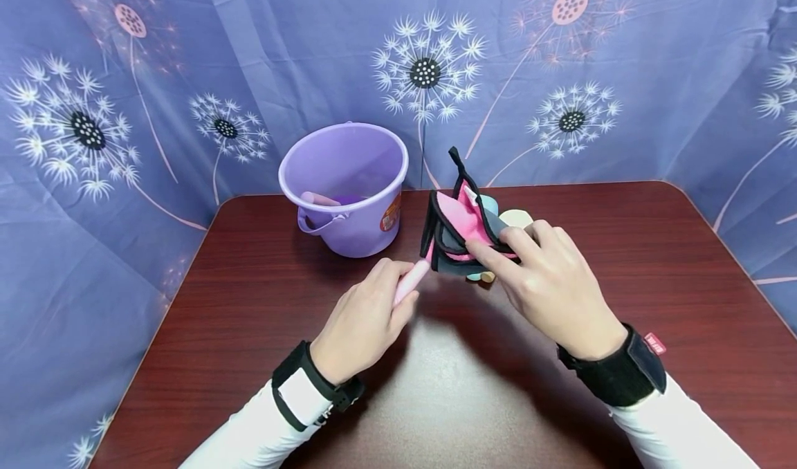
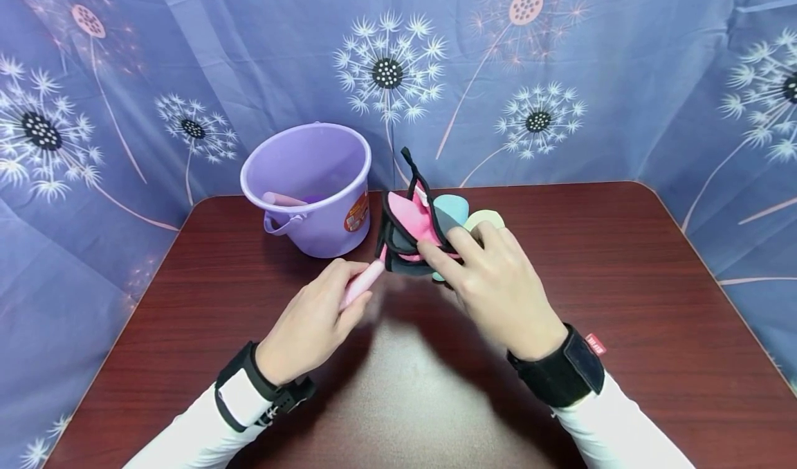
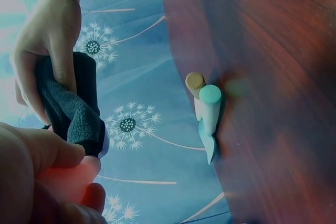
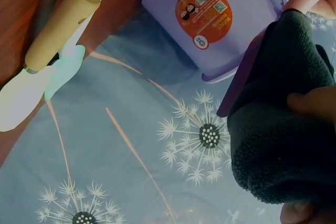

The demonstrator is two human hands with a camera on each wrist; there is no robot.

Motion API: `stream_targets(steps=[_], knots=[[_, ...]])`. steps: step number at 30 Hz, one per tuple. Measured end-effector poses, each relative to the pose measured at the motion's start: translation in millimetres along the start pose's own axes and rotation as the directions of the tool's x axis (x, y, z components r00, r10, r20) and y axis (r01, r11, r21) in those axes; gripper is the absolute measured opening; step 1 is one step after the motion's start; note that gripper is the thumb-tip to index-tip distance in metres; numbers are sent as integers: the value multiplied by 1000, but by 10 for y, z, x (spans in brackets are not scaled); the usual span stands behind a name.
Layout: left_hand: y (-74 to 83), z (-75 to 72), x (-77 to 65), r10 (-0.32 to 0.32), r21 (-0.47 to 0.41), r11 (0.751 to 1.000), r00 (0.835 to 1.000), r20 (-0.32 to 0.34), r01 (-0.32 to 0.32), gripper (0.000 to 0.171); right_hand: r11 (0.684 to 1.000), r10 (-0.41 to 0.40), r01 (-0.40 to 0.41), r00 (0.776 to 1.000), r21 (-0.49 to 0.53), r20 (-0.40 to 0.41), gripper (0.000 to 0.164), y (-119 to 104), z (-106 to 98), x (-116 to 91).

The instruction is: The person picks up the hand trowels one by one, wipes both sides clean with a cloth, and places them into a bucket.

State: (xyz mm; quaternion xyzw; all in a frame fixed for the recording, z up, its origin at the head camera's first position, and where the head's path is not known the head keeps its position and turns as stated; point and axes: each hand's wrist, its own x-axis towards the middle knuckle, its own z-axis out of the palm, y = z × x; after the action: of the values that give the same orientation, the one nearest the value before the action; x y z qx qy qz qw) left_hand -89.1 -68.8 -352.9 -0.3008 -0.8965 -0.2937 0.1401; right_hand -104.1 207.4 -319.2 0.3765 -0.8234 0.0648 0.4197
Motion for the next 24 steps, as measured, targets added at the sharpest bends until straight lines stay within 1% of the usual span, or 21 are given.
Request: stream_targets(steps=[6, 9, 12, 17, 21, 24], knots=[[-8, -25, 9, 11, -17, 1000, 1000, -3, -11, 27, 1000, 4, -3, 1000, 19, -24, 37, 53, -21, 2], [-2, -28, 8, 18, -18, 1000, 1000, 5, -18, 27, 1000, 8, -8, 999, 3, -32, 37, 64, -13, -3], [9, -28, 6, 28, -14, 1000, 1000, 12, -28, 26, 999, 20, -21, 999, -34, -36, 36, 69, 7, -11], [22, -17, -2, 49, -18, 999, 999, 14, -49, 25, 995, 67, -68, 998, -70, -15, 36, 77, 28, -43], [26, -10, -7, 47, -16, 999, 999, 13, -46, 24, 989, 109, -109, 994, -102, -5, 40, 85, 35, -63], [28, -7, -10, 42, -15, 999, 999, 15, -41, 24, 983, 139, -140, 990, -120, -18, 40, 89, 41, -67]])
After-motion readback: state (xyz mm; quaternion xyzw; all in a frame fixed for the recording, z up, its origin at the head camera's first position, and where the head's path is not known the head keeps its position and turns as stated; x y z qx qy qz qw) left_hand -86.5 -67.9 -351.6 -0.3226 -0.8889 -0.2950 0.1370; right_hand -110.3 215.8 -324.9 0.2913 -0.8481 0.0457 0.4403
